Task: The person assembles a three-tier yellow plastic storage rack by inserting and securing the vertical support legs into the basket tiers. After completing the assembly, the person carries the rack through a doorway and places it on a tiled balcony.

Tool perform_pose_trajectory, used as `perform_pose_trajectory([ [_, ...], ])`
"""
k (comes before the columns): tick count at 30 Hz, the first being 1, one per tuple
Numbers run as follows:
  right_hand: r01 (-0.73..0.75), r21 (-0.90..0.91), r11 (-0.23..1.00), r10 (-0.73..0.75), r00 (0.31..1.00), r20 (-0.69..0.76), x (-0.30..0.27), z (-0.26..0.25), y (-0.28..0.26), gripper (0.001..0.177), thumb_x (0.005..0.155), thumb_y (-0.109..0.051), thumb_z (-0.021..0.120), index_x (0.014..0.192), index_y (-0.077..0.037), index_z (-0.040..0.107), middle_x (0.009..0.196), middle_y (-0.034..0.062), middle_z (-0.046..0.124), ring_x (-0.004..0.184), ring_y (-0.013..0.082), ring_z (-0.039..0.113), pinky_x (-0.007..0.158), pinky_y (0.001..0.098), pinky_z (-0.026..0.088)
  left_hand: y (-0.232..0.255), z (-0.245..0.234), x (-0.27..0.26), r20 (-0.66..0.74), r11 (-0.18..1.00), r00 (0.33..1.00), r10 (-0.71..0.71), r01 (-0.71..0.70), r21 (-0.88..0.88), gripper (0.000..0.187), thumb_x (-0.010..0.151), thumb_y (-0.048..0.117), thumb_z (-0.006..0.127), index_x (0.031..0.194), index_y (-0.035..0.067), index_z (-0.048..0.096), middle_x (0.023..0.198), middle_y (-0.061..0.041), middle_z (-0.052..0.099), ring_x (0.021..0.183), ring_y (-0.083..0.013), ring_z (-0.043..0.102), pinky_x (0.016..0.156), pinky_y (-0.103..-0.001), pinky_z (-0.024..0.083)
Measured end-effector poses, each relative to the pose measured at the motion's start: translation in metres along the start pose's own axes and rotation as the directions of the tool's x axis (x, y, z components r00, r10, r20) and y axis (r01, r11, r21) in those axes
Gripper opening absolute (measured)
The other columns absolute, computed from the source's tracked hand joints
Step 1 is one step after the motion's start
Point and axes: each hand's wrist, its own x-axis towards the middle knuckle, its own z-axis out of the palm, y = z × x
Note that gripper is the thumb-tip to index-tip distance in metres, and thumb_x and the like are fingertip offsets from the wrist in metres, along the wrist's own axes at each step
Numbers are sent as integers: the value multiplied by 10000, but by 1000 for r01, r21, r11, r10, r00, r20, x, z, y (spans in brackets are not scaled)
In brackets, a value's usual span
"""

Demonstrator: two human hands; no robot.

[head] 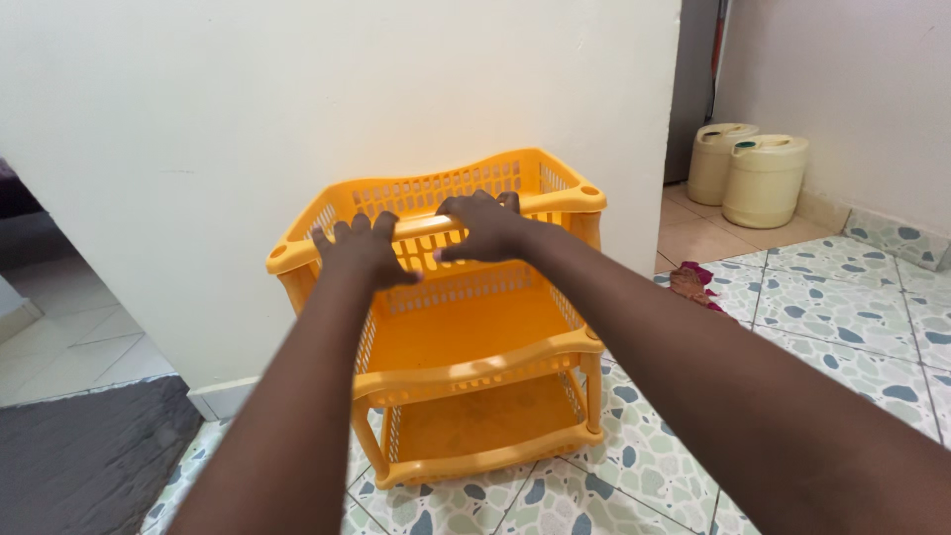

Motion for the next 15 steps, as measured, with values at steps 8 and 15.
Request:
perform_pose_trajectory([
  [8, -96, -112, 989, 130, 927, 352, 66, -10, 32, 844, 898, -814, 363, 1419, -203, 620, 1482, 93, 570, 1380, 354, 488, 1130, 551, 399, 1, -31, 5, 216, 997, 976, -34, 50, -66, 1196, 686, 1054, 276, 1274, 125, 747, 1331, -141, 697, 1350, -358, 569, 1161, -620, 335],
  [15, -180, 169, 969, 70, 857, 511, 87, -51, 73, 911, 766, -832, 453, 1484, -276, 513, 1495, 59, 556, 1363, 274, 544, 1118, 528, 415, -55, -23, 114, 29, 947, 999, 22, -12, -322, 1082, 706, 964, 249, 1363, 232, 697, 1526, -166, 506, 1387, -367, 504, 1148, -539, 376],
])
